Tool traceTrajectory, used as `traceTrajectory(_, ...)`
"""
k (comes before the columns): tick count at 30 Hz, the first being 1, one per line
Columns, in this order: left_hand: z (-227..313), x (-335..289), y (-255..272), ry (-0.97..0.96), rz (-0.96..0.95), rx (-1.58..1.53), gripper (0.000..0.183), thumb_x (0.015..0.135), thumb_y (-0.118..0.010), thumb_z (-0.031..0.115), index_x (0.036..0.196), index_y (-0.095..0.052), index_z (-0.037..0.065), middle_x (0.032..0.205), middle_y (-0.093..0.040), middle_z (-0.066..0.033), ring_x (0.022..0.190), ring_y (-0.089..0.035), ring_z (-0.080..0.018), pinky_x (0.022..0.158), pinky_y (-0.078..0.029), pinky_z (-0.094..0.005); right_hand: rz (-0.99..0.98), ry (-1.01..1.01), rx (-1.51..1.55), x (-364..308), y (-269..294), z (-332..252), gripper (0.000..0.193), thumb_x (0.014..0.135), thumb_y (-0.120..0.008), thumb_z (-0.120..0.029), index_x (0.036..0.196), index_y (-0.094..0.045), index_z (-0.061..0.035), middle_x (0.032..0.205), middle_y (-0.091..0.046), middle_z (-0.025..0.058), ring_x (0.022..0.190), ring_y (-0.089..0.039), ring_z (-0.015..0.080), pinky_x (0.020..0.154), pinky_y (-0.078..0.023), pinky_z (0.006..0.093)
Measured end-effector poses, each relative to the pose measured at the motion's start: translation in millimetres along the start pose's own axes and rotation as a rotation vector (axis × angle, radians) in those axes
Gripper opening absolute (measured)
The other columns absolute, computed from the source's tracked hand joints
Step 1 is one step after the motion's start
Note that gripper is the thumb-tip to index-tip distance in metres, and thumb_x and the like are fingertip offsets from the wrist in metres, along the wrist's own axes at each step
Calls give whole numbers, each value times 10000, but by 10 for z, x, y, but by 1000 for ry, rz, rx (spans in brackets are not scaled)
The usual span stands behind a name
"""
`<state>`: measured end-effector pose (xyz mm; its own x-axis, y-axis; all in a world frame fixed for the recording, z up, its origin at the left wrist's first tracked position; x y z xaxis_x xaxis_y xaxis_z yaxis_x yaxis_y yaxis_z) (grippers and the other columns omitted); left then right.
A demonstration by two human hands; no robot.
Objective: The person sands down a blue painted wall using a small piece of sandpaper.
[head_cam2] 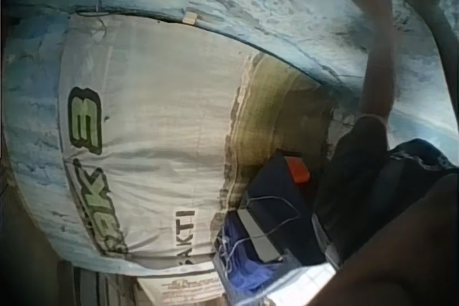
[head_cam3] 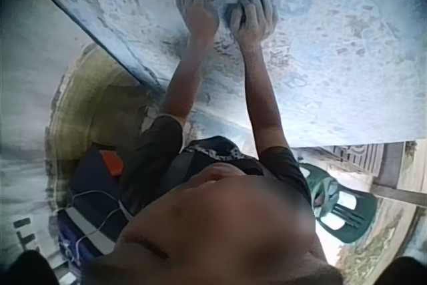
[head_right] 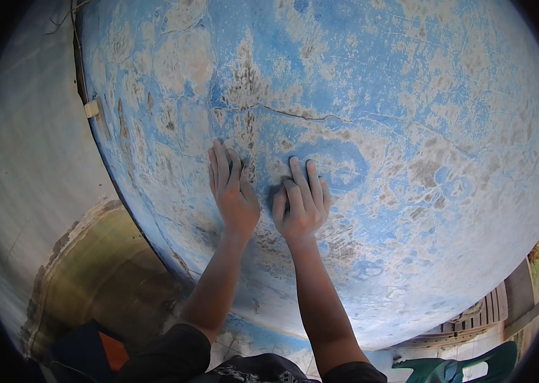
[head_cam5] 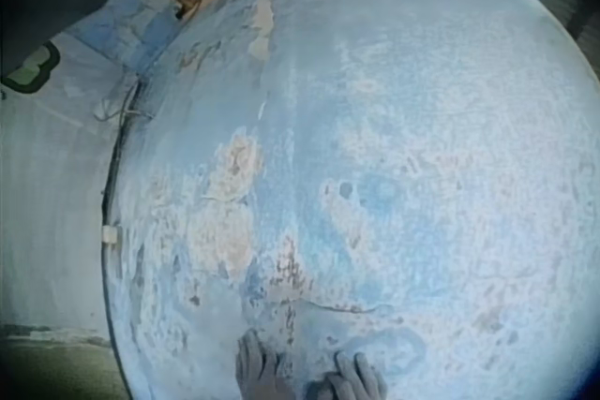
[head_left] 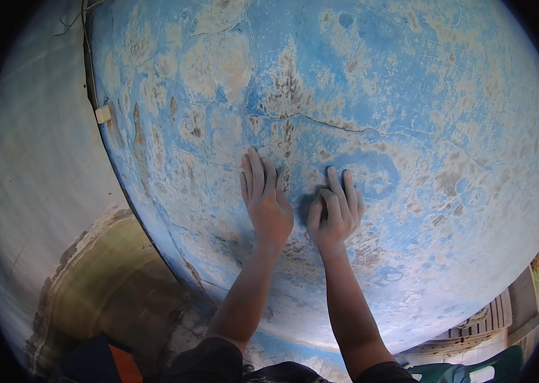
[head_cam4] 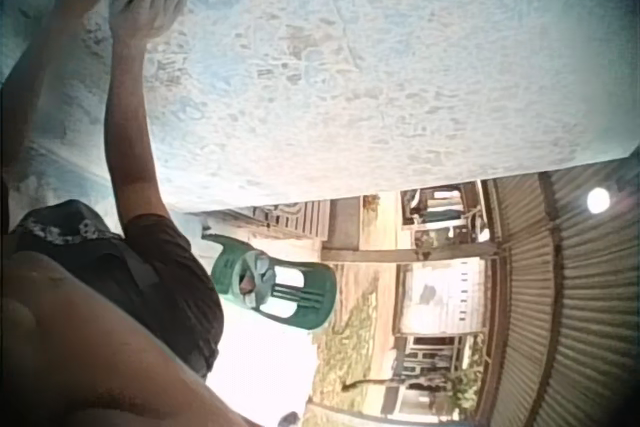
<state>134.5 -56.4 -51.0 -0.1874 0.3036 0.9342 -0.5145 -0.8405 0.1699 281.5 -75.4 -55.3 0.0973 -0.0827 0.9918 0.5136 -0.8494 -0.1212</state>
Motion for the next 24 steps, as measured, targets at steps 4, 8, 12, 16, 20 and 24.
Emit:
traceTrajectory(4,-9,-4,29,0,6,-15,475,1096,-441,110,1522,-520,-82,1720,-294,-275,1607,-223,-485,1266,-215,-600,10,-17,-4,-73,-19,7,180,985,-607,-186,875,-729,-111,1261,-795,63,1304,-686,312,1111,-436,435)
traceTrajectory(8,-247,-778,-104,79,-117,54,477,1105,-446,165,1523,-546,-41,1723,-296,-272,1615,-218,-473,1260,-178,-580,35,-61,-15,-274,-55,-22,189,986,-604,-198,872,-728,-112,1246,-800,65,1300,-688,315,1131,-410,429)
traceTrajectory(12,-225,-690,-41,59,-122,52,461,1107,-449,195,1470,-593,-50,1718,-306,-275,1615,-217,-475,1261,-156,-580,21,-105,-54,-364,-139,-121,193,976,-620,-239,900,-740,-109,1257,-796,77,1337,-659,335,1165,-356,431)
traceTrajectory(16,-117,-471,42,6,-119,-29,370,1104,-488,165,1323,-687,-56,1653,-387,-278,1566,-301,-454,1218,-259,-558,-19,-110,-17,-269,-64,-112,215,979,-617,-272,950,-748,-104,1318,-770,98,1373,-625,355,1181,-320,438)
traceTrajectory(20,-393,-601,127,398,-226,-627,346,1116,-546,197,1272,-688,-78,1467,-611,-288,1383,-588,-369,1102,-447,-404,-159,-120,120,-285,36,-224,203,978,-643,-209,1076,-736,-58,1375,-733,128,1340,-631,376,1169,-323,435)
traceTrajectory(24,-650,-771,258,761,-324,-994,319,1130,-565,239,1157,-702,-48,1068,-750,-118,958,-689,-156,840,-511,-275,-304,-880,880,-612,-42,-333,223,998,-671,-95,1201,-720,-17,1208,-765,110,1119,-697,229,988,-496,364)
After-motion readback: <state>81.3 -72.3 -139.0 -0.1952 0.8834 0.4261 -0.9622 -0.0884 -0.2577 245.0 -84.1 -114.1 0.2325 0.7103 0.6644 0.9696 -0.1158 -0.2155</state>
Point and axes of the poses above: each hand's wrist, its own x-axis towards the middle knuckle, its own y-axis out of the back of the hand, z = x × y, the point moved 6 cm from there along x, towards the middle knuckle
